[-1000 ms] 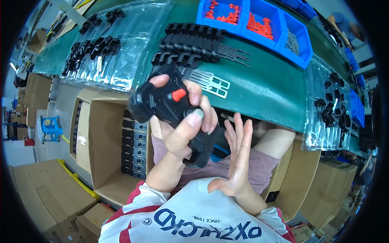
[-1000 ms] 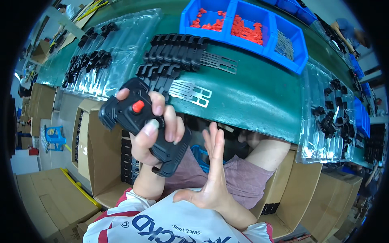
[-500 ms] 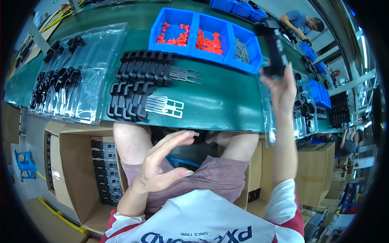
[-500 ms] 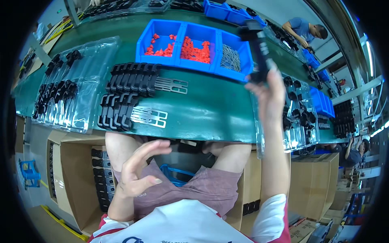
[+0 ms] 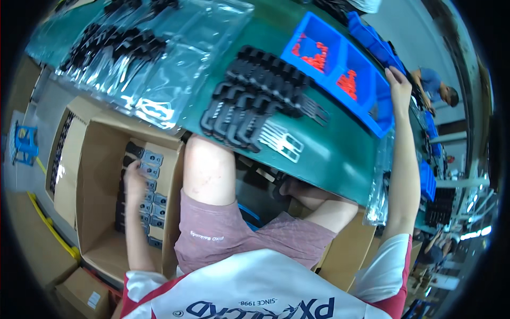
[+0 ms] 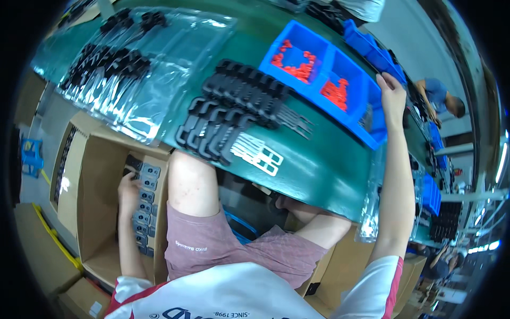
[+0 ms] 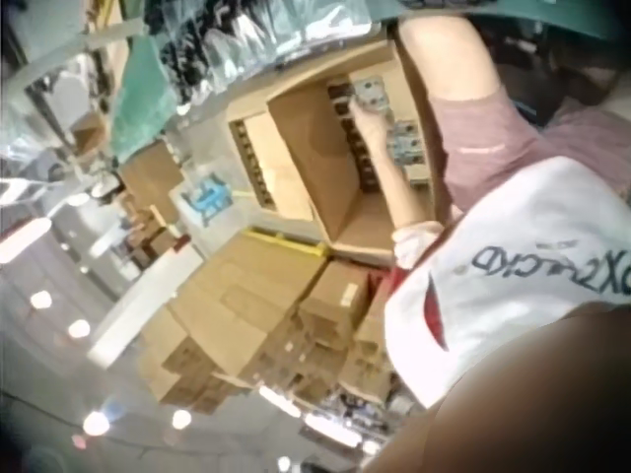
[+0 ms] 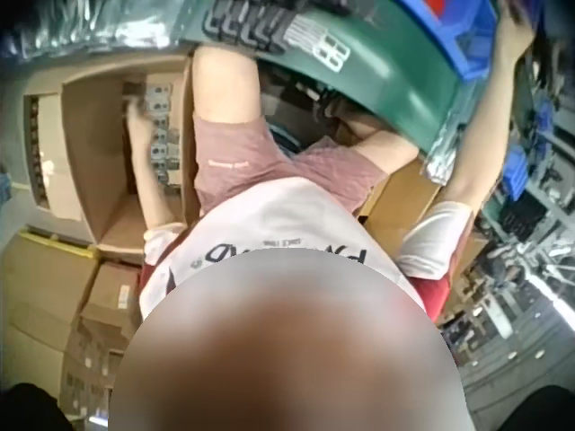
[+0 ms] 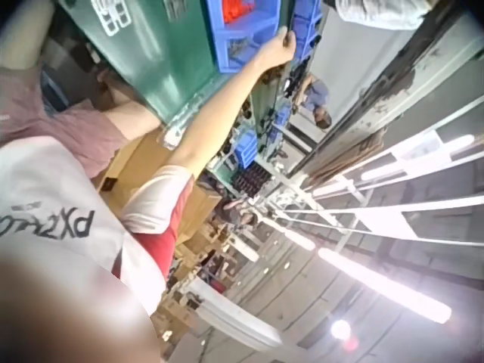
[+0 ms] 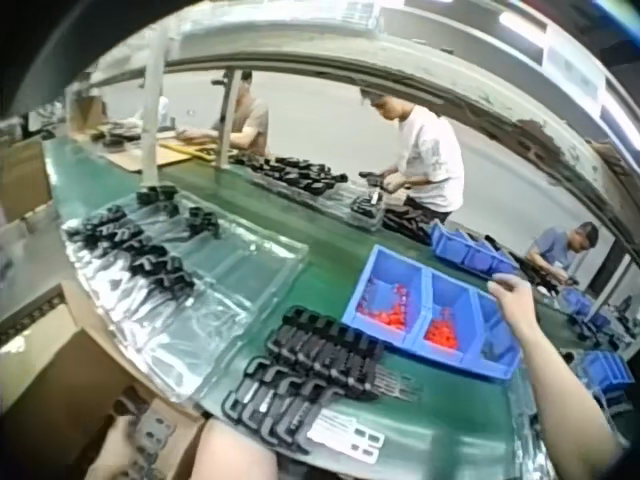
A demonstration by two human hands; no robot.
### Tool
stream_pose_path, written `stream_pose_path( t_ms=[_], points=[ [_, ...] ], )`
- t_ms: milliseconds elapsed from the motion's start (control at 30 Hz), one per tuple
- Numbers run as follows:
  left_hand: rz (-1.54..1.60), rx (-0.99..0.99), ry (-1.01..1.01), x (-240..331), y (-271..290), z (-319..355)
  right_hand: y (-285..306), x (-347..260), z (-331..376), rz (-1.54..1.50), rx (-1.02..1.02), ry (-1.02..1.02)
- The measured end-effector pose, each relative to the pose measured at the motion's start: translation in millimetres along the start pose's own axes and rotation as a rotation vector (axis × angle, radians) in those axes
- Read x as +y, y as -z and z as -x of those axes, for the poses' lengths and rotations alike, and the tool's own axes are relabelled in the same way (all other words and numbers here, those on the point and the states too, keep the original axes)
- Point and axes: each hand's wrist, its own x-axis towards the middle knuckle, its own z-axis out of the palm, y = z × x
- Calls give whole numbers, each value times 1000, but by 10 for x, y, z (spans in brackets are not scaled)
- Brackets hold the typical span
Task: Assembling phone holder brackets by attaching metal clips and plastic parts.
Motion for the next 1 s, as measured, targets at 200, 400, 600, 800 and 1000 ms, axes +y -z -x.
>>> stream_pose_path(
  t_ms=[200, 400, 600, 800, 1000],
  points=[
    [-303, -228, 399, -1035, -99, -4, -660, -1032, 70, 187, -565, 491],
    [-512, -185, 602, -2252, -15, 113, -1451, -1047, 14, 380, -858, 416],
    [-812, -260, 691, -2958, 66, 454, -1544, -788, -180, 585, -684, 507],
    [-874, -93, 650, -3128, -174, 471, -1406, -891, -145, 627, -692, 445],
    [-709, -210, 512, -3249, -131, 412, -1228, -949, 101, 479, -353, 501]
  ],
)
